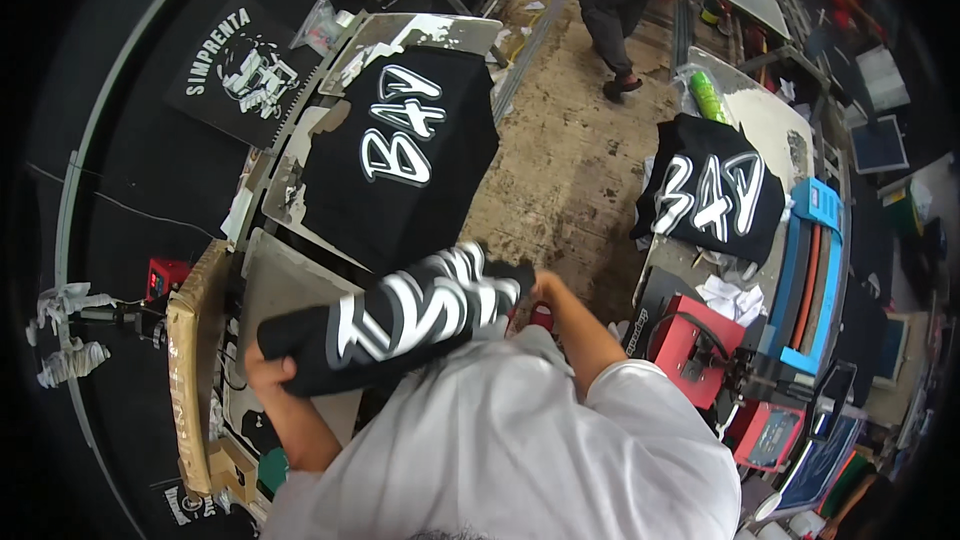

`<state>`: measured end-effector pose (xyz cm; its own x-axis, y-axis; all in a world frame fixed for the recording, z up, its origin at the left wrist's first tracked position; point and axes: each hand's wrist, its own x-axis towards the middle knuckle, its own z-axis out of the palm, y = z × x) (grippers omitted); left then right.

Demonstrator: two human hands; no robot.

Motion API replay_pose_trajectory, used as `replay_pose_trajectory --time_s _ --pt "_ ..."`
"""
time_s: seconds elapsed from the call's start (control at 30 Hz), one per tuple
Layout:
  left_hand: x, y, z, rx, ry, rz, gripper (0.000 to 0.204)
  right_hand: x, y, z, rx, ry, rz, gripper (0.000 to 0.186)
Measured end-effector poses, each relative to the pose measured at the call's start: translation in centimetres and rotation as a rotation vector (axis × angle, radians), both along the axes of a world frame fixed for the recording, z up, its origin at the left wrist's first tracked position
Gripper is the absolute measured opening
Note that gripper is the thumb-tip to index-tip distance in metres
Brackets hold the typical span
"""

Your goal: The person spreads and flattens printed shirts by hand, presses one in a heat press machine, rubs a roller over the graphic, and unfolds and lays out additional shirts on the table.

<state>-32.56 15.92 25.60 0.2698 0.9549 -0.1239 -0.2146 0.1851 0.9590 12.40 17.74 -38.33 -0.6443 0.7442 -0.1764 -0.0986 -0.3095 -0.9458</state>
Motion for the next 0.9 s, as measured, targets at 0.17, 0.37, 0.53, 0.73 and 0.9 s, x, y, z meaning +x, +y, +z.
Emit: replay_pose_trajectory --time_s 0.17,0.37,0.53,0.73,0.9 --pt "-3.2 -8.3 0.2 -0.095 0.165 0.066 0.067 -13.2 -2.0 14.6 -0.546 0.253 -0.071 0.025" --pt "-4.4 -12.7 -4.1 -0.324 0.609 0.020 0.048 -11.8 5.5 31.8 -0.335 0.224 -0.728 0.021" --pt "-8.3 -14.8 -18.9 -0.219 1.010 -0.586 0.062 -13.4 7.8 44.8 0.269 0.011 -0.536 0.030" --pt "-8.3 -19.0 -23.3 -0.040 0.527 -0.260 0.045 -27.1 -2.0 42.3 1.090 -1.079 0.725 0.023" --pt "-15.1 -31.5 -27.8 -0.382 0.464 -0.132 0.046 -29.0 -7.1 44.7 0.679 -1.294 0.620 0.028"
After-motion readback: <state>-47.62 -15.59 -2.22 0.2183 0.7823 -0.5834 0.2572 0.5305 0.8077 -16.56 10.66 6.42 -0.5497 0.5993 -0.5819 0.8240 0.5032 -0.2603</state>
